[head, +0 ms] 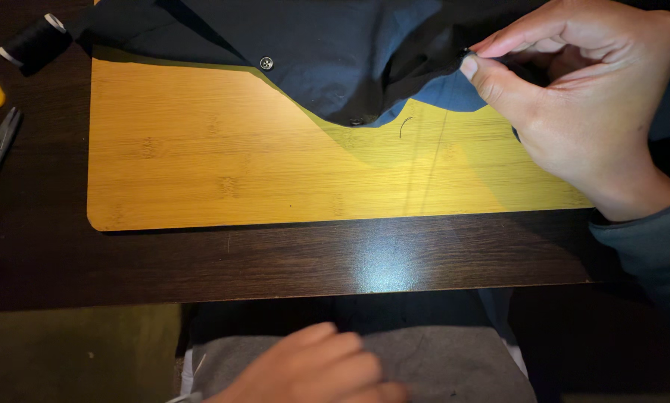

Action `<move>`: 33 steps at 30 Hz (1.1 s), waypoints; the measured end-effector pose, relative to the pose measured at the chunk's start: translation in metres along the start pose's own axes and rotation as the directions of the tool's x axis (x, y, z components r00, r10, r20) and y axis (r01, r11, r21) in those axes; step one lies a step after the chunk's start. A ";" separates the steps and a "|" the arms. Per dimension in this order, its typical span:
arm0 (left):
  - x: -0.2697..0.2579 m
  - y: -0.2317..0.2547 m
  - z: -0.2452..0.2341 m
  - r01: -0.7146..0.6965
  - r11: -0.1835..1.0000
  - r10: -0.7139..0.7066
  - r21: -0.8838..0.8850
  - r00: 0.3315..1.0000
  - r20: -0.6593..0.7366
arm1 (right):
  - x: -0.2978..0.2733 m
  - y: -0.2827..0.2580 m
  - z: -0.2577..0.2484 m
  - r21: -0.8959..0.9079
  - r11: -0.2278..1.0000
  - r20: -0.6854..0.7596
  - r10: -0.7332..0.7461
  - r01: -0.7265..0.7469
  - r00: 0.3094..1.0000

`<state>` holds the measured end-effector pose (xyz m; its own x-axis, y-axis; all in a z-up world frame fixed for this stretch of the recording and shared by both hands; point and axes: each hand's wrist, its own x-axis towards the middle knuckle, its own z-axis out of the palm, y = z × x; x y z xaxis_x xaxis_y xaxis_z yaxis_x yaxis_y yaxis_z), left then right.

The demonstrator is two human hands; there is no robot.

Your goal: The person sews a button onto the cuff of a dark shirt using a needle and thread. They repeatedly pass the needle through the button holes and fabric, pull the thread tight, and adjust the cuff to secure the button.

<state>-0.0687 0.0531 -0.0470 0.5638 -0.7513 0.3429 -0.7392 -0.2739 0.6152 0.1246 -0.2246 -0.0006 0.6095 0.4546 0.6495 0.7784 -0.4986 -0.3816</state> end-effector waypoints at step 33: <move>-0.107 -0.069 0.020 0.898 0.362 -0.907 -0.249 0.401 0.127 | 0.007 0.013 0.018 0.212 0.951 -0.249 0.274 -0.224 0.929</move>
<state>-0.0853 0.1406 -0.1405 0.8499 -0.1287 -0.5110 0.3307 -0.6248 0.7073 0.1417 -0.2152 -0.0130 0.7421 0.1017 0.6625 0.6359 -0.4192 -0.6479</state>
